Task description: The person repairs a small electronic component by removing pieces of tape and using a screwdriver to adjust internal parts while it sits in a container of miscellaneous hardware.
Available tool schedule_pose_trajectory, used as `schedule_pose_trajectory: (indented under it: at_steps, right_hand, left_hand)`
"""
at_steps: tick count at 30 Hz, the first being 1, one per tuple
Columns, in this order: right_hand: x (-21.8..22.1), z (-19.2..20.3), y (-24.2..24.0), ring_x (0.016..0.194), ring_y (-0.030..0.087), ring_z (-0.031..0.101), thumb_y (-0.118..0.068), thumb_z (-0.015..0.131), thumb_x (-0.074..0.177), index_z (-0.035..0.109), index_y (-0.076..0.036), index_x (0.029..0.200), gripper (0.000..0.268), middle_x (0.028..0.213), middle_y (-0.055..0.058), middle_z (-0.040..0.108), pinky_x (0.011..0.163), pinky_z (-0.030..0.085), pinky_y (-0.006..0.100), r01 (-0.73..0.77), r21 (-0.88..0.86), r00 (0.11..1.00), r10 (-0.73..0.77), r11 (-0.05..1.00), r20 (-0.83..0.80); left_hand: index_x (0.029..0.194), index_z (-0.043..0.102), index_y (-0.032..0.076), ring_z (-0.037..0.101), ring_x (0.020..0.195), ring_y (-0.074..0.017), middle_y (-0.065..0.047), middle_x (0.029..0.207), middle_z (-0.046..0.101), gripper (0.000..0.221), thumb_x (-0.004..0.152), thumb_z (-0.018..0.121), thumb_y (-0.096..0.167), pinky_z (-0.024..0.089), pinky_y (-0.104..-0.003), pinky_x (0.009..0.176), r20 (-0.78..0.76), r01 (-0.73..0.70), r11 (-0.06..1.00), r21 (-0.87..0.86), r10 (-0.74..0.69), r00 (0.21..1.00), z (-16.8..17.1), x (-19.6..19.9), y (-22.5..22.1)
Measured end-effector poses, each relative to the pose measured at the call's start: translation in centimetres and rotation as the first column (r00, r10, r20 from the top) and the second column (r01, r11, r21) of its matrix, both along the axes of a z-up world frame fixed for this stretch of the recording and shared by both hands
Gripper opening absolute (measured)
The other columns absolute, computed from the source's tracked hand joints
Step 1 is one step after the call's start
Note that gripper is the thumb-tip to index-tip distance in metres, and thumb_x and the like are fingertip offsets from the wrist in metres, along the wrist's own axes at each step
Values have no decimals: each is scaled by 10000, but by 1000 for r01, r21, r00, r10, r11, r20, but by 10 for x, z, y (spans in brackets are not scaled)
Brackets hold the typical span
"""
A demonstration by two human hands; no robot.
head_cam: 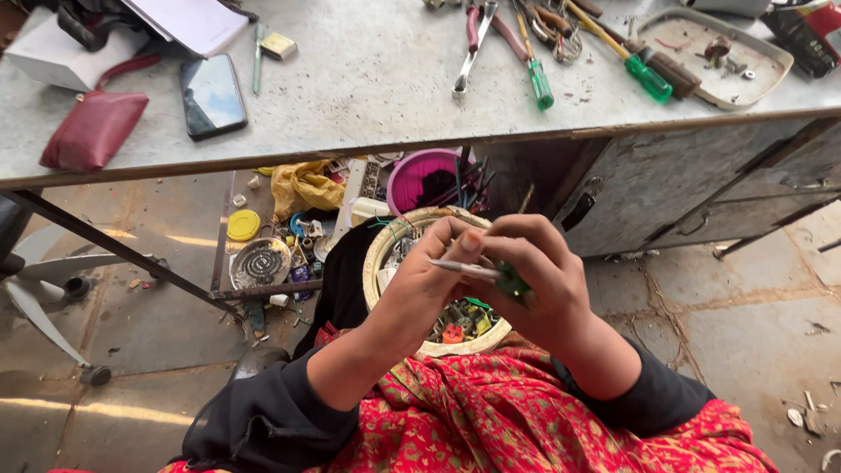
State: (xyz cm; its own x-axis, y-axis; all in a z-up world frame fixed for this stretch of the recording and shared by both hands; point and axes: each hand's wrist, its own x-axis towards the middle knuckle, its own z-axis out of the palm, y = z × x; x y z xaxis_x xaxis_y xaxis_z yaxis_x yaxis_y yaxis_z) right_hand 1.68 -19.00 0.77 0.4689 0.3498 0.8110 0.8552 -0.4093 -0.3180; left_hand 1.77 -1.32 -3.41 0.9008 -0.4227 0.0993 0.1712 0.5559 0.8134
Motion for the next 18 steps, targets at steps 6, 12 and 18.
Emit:
schedule_pose_trajectory:
  at_steps: [6,12,18]
  right_hand:
    - [3,-9,-3,805,149,642,-57,843,845,693,-37,1143,334,1072,99,667,700,524,261,-7,134,976,36,991,-216]
    - [2,-24,-4,946,126,624,39,697,998,637,4,1116,137,1086,76,653,820,518,273,-180,454,850,370,873,-375]
    - [-3,-21,2,706,30,530,7,780,883,586,-14,1191,364,1069,52,613,603,412,213,-146,398,868,310,906,-387]
  left_hand:
    - [1488,400,40,611,1198,-169,-103,1320,551,564,1109,436,455,533,-323,1032,219,-66,997,41,56,974,8,-4,-5]
    - [1580,298,23,410,1536,-229,-180,1642,402,545,1161,428,346,323,-383,1294,493,-131,987,96,67,867,23,-14,-4]
    - [1477,493,-30,499,1478,-270,-214,1605,504,494,1148,517,338,406,-401,1241,407,-116,993,23,97,908,18,-11,-3]
